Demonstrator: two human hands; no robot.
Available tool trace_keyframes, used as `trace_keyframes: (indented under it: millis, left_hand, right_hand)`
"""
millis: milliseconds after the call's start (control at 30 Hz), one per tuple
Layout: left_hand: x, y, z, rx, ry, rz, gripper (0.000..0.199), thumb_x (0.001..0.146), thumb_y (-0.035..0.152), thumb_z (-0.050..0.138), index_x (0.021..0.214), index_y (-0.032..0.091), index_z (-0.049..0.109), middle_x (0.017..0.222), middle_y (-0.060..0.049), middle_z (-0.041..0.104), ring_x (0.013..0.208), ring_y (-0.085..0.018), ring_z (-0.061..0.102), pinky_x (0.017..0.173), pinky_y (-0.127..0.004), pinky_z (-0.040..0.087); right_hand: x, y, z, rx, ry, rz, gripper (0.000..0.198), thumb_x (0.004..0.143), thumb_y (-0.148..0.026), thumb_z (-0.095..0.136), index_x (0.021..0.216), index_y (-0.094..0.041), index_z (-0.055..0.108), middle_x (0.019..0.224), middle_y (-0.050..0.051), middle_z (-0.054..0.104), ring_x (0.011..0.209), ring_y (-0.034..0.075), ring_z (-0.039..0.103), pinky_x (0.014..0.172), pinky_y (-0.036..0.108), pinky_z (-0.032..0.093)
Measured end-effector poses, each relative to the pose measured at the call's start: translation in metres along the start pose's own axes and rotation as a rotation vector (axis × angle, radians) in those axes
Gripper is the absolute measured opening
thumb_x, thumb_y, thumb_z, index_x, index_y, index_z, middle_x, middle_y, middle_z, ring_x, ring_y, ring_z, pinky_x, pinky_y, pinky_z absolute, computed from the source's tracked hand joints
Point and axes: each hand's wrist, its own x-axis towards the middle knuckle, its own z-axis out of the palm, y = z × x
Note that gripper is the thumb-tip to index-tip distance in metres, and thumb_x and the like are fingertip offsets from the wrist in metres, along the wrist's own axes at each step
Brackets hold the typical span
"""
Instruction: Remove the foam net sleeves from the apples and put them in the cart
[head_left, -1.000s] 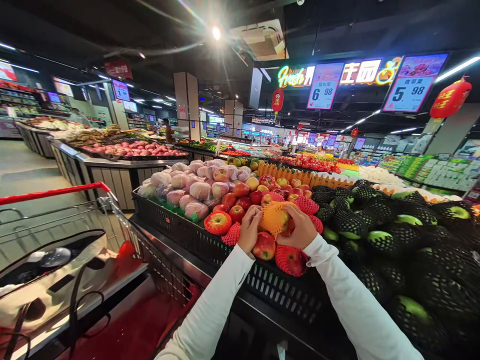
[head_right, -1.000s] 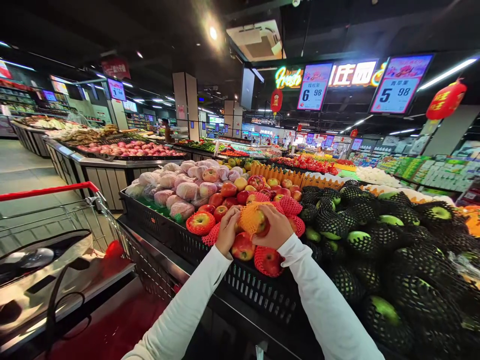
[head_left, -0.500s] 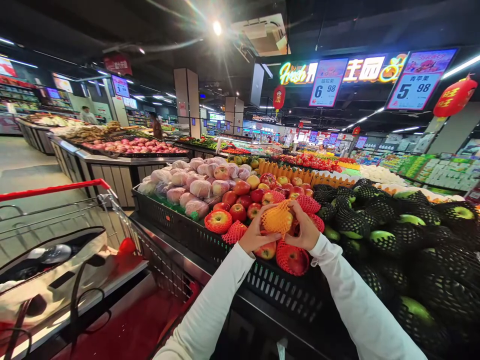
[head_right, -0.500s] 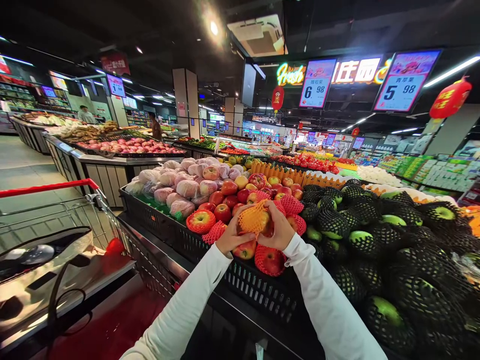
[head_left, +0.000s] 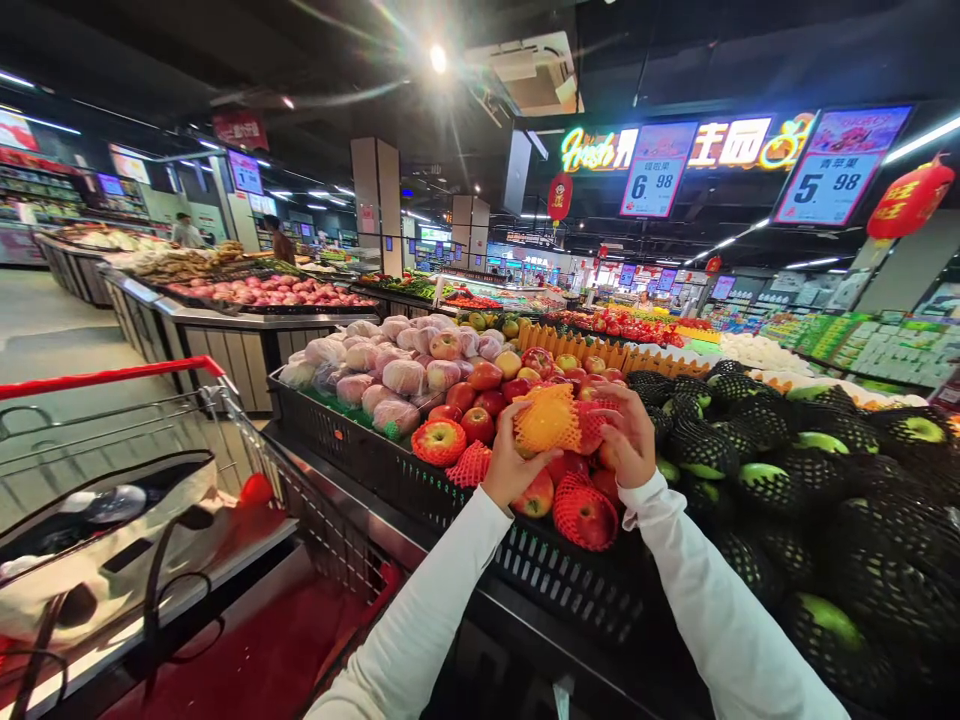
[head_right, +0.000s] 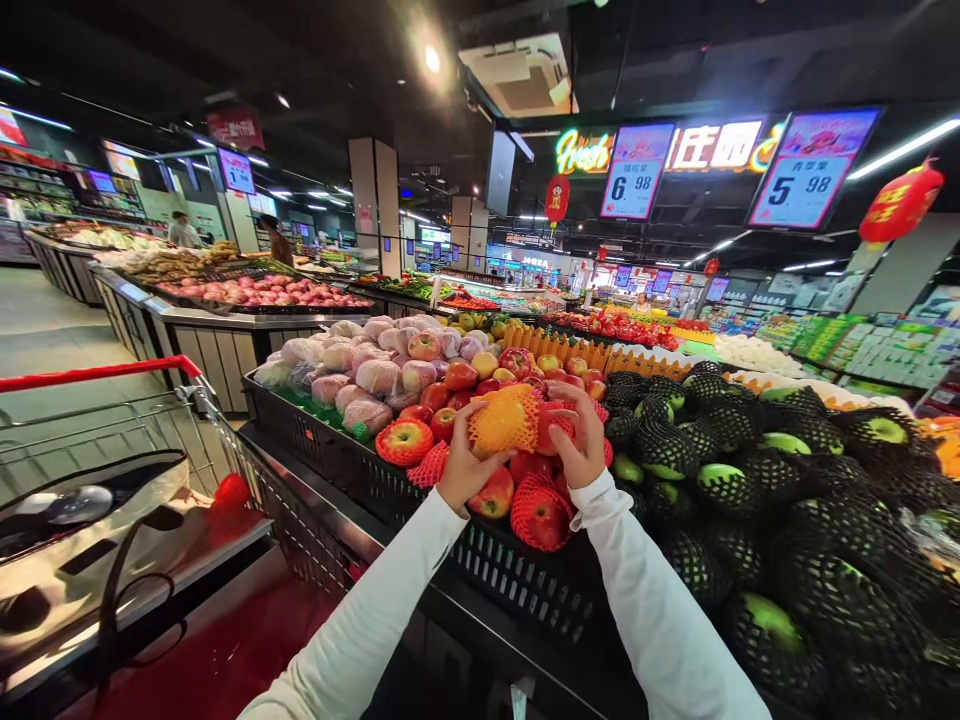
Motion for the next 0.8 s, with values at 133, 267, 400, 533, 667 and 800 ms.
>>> trace_keyframes:
  millis: [133, 267, 400, 533, 667, 800]
  left_hand:
    - [0.0, 0.002, -0.001, -0.011, -0.032, 0.016, 0.071, 0.072, 0.037, 0.081, 0.129, 0.024, 0.042, 0.131, -0.01, 0.046, 0.127, -0.024, 0.046, 0.11, -0.042, 0.038]
    - [0.001, 0.003, -0.002, 0.01, -0.127, 0.015, 0.072, 0.068, 0.037, 0.084, 0.126, 0.023, 0.044, 0.127, -0.009, 0.05, 0.122, -0.024, 0.05, 0.108, -0.042, 0.04]
    - [0.001, 0.006, 0.001, 0.061, -0.103, -0.001, 0.075, 0.065, 0.039, 0.086, 0.125, 0.023, 0.043, 0.128, -0.009, 0.051, 0.123, -0.023, 0.05, 0.109, -0.042, 0.039]
    - [0.003, 0.01, 0.005, 0.105, 0.116, -0.08, 0.072, 0.069, 0.039, 0.083, 0.127, 0.023, 0.042, 0.132, -0.01, 0.048, 0.128, -0.023, 0.047, 0.111, -0.041, 0.037]
    - [0.022, 0.002, -0.001, 0.06, 0.405, -0.258, 0.069, 0.074, 0.04, 0.078, 0.126, 0.021, 0.037, 0.133, -0.012, 0.046, 0.123, -0.022, 0.051, 0.108, -0.04, 0.041]
    - [0.063, -0.012, -0.005, 0.127, 0.393, -0.273, 0.066, 0.07, 0.041, 0.079, 0.118, 0.02, 0.039, 0.123, -0.012, 0.052, 0.115, -0.024, 0.055, 0.103, -0.041, 0.044]
  right_hand:
    - [-0.001, 0.005, 0.002, -0.021, -0.176, 0.172, 0.062, 0.08, -0.047, 0.069, 0.132, -0.023, 0.046, 0.138, 0.013, 0.049, 0.115, 0.024, 0.058, 0.09, 0.038, 0.054]
    - [-0.003, 0.011, 0.008, -0.221, -0.296, 0.18, 0.065, 0.069, -0.052, 0.077, 0.12, -0.017, 0.056, 0.115, 0.012, 0.063, 0.106, 0.027, 0.061, 0.096, 0.044, 0.051]
    - [0.001, 0.008, 0.006, -0.239, -0.203, 0.207, 0.062, 0.073, -0.052, 0.074, 0.122, -0.019, 0.056, 0.12, 0.013, 0.062, 0.1, 0.023, 0.063, 0.078, 0.036, 0.056]
    - [0.014, 0.01, -0.013, -0.282, 0.146, 0.236, 0.05, 0.082, -0.052, 0.062, 0.117, -0.016, 0.058, 0.111, 0.012, 0.065, 0.093, 0.019, 0.064, 0.073, 0.031, 0.053]
    - [0.019, 0.038, -0.046, -0.549, 0.38, 0.41, 0.059, 0.076, -0.057, 0.062, 0.114, -0.012, 0.061, 0.11, 0.015, 0.066, 0.098, 0.024, 0.062, 0.086, 0.04, 0.05]
    - [0.013, 0.054, -0.054, -0.769, 0.017, 0.609, 0.058, 0.082, -0.052, 0.058, 0.122, -0.01, 0.058, 0.119, 0.017, 0.063, 0.107, 0.028, 0.06, 0.096, 0.043, 0.045]
